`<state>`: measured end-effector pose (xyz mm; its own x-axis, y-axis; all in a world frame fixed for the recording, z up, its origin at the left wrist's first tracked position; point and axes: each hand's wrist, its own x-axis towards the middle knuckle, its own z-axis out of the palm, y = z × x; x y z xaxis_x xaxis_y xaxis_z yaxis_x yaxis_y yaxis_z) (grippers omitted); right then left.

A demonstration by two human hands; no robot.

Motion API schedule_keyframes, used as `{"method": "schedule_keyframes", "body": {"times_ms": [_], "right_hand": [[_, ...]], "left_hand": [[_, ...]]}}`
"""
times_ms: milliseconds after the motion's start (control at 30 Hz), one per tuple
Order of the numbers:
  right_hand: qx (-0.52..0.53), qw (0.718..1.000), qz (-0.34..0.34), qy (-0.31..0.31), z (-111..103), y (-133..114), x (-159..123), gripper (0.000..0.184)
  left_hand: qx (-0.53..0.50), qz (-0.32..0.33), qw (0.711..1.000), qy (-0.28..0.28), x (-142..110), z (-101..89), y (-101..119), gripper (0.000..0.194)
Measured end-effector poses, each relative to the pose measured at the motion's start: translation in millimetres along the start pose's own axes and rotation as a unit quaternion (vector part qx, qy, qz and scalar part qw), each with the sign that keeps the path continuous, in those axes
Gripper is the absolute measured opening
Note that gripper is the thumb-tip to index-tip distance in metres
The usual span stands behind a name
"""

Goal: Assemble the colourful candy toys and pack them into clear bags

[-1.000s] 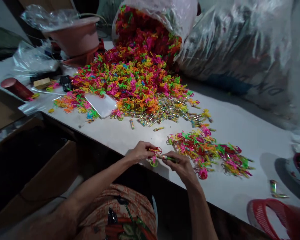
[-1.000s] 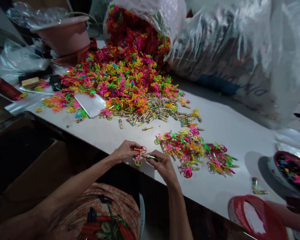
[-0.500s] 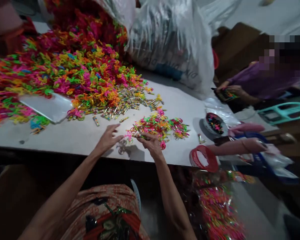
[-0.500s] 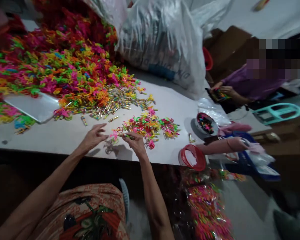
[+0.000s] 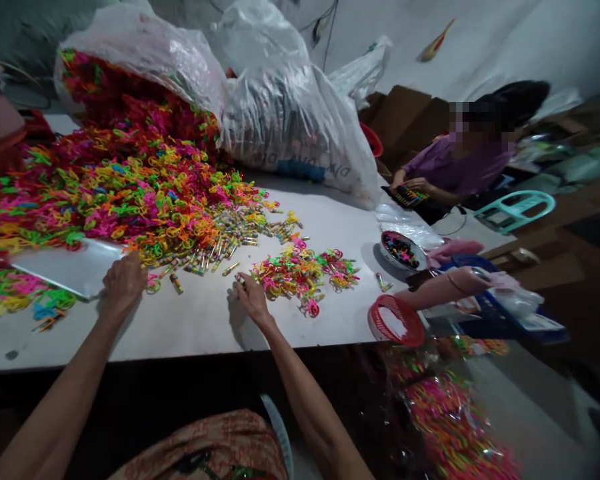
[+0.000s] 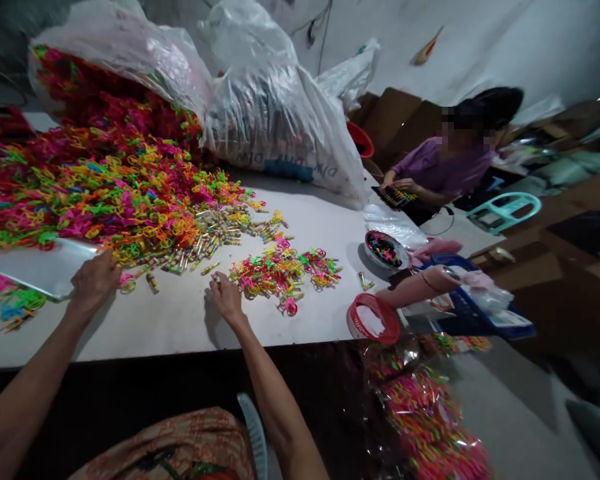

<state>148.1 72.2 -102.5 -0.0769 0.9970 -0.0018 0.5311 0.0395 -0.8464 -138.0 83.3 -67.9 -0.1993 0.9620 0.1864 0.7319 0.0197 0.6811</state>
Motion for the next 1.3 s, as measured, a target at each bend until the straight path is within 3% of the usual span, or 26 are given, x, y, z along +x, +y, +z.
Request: {"method": "schedule_keyframes", "body": {"times_ms": [67,133,233,333,400,467,500,567,667,733,800,867,933,1000,1067,1133,1233,1300], "right_hand": [[-0.046,0.998,0.017,0.034,-13,4,20,0.038],[-0.053,0.996,0.036,0.068,-35,10,33,0.038],[-0.04,0.993,0.038,0.102,-62,20,36,0.037],[-0.007,0.994,0.036,0.099,-66,23,27,0.046],[0.045,0.996,0.038,0.063,-54,20,18,0.054],[0.074,0.996,0.041,0.012,-36,13,9,0.058],[0.056,0.998,0.038,-0.008,-26,7,5,0.057],[-0.047,0.998,0.017,-0.031,-13,-4,-2,0.046],[-0.223,0.973,-0.01,-0.051,-8,-17,-7,0.028],[-0.249,0.967,-0.009,-0.052,-11,-20,-9,0.028],[-0.164,0.985,0.016,-0.05,-15,-22,-12,0.032],[0.0,0.996,0.06,-0.06,-16,-26,-16,0.041],[0.158,0.98,0.094,-0.076,-16,-33,-20,0.054],[0.244,0.962,0.091,-0.084,-13,-43,-24,0.053],[0.269,0.955,0.065,-0.104,-12,-53,-26,0.041],[0.27,0.951,0.047,-0.145,-12,-58,-28,0.031],[0.276,0.936,0.07,-0.205,-12,-56,-34,0.029],[0.282,0.928,0.091,-0.225,-11,-51,-38,0.034]], "left_hand": [[0.138,-0.024,0.99,0.001,-9,3.2,1,0.034],[0.244,-0.001,0.97,-0.001,-22,5.9,-3,0.042],[0.277,0.063,0.959,-0.015,-39,10.0,-17,0.037],[0.247,0.07,0.966,-0.021,-43,11.2,-21,0.027],[0.196,0.048,0.979,-0.005,-39,10.0,-13,0.021],[0.108,0.002,0.993,0.049,-36,8.8,-1,0.016],[0.048,-0.037,0.996,0.071,-35,8.7,7,0.014],[-0.117,-0.122,0.984,0.061,-38,9.8,20,0.007],[-0.376,-0.227,0.898,-0.025,-53,14.9,37,0.022],[-0.477,-0.264,0.836,-0.063,-65,20.2,46,0.036],[-0.518,-0.285,0.803,-0.076,-76,26.6,53,0.043],[-0.522,-0.295,0.797,-0.079,-84,33.4,59,0.041],[-0.49,-0.291,0.816,-0.091,-89,39.0,65,0.034],[-0.436,-0.263,0.853,-0.119,-91,41.9,70,0.03],[-0.398,-0.223,0.879,-0.14,-92,41.7,75,0.032],[-0.412,-0.198,0.88,-0.127,-92,39.7,79,0.037],[-0.489,-0.218,0.84,-0.089,-92,37.6,84,0.037],[-0.527,-0.24,0.81,-0.093,-93,37.4,85,0.039]]}}
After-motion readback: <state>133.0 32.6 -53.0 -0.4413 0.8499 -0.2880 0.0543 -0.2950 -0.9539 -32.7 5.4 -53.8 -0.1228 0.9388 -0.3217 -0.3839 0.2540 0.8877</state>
